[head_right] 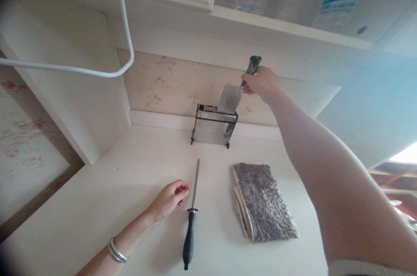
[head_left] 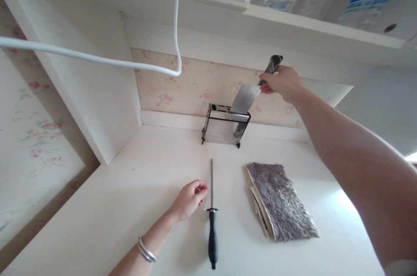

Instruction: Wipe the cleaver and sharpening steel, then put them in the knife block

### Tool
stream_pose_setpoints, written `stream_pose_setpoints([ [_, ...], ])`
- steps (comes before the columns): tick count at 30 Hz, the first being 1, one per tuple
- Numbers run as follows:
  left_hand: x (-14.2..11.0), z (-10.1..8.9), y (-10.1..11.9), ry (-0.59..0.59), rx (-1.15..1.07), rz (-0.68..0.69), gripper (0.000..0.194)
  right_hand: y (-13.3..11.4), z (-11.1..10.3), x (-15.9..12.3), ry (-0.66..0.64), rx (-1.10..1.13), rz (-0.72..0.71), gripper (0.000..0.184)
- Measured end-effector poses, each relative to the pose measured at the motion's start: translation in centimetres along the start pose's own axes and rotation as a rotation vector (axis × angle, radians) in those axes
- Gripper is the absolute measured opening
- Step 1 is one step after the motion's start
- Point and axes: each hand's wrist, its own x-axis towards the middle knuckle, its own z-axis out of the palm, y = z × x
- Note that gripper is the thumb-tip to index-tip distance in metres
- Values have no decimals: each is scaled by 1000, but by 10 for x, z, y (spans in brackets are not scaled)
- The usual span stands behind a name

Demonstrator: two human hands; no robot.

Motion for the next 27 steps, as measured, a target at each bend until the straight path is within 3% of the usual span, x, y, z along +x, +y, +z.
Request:
stream_pose_setpoints([
  [3,-1,-1,4,-8,0,-8,29,10,13,15,47,-51,75,31],
  [6,-2,-1,7,-21,4,-20,29,26,26,23,-16,-88,148,20],
  [12,-1,-1,6,-22,22,-20,27,62,65,14,-187,-167,249,20],
  [17,-3,0,7,-25,34,-27,27,80,85,4,-215,-121,266,17],
  [22,-2,1,7,-11,112,-9,27,86,82,-3,-241,-75,249,29],
  [27,-4,-1,5,150,295,199,26,97,72,-28,-277,-38,211,70],
])
